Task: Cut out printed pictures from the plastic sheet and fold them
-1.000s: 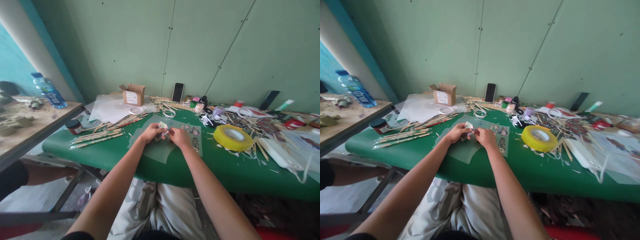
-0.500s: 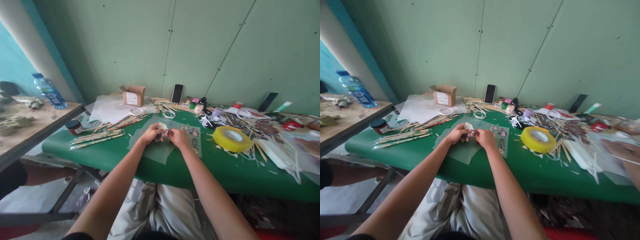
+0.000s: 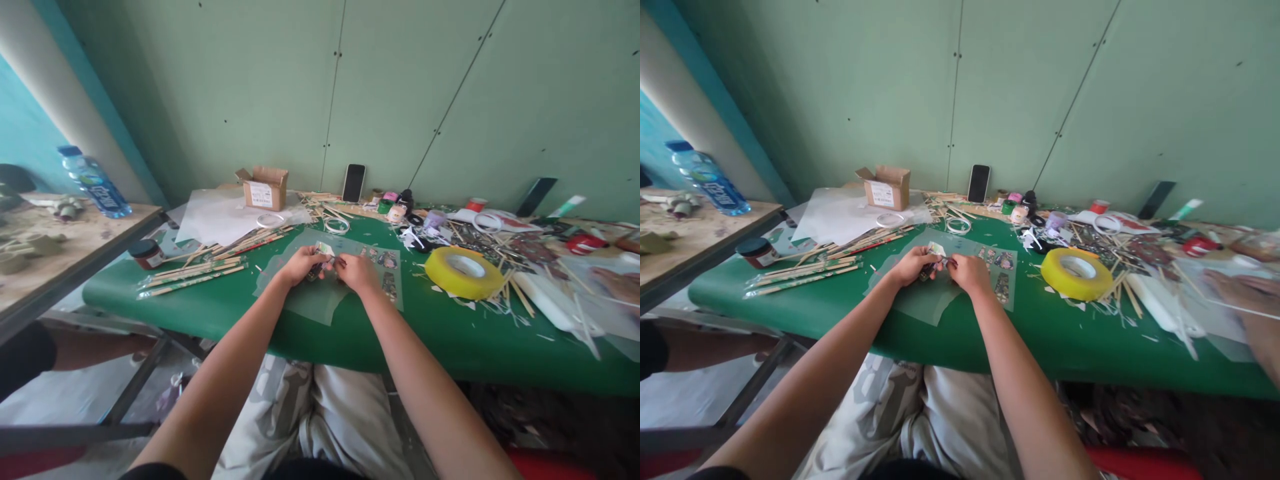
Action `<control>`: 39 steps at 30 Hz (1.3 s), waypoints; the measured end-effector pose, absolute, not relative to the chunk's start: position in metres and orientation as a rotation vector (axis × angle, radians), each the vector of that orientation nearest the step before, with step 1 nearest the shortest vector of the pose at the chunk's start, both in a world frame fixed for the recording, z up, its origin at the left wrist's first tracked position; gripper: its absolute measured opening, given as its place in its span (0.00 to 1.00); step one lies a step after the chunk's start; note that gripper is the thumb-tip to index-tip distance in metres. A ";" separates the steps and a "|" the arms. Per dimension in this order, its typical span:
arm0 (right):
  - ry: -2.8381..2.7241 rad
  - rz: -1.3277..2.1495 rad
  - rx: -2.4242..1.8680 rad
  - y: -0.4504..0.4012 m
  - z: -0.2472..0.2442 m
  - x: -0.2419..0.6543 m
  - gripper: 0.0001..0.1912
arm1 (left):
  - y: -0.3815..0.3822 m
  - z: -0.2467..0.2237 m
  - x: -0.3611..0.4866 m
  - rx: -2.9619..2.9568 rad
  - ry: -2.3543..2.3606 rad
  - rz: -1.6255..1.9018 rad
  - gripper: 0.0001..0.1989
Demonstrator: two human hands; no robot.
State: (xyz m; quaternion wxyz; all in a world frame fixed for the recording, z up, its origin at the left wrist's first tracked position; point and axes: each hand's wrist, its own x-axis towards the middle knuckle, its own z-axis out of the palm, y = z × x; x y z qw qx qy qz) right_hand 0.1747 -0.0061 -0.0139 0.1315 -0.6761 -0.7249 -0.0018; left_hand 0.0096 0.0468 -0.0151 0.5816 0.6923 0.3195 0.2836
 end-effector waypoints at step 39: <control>-2.030 -0.073 -2.081 -0.005 -0.011 0.170 0.14 | 0.043 -0.009 0.010 1.586 0.712 0.617 0.12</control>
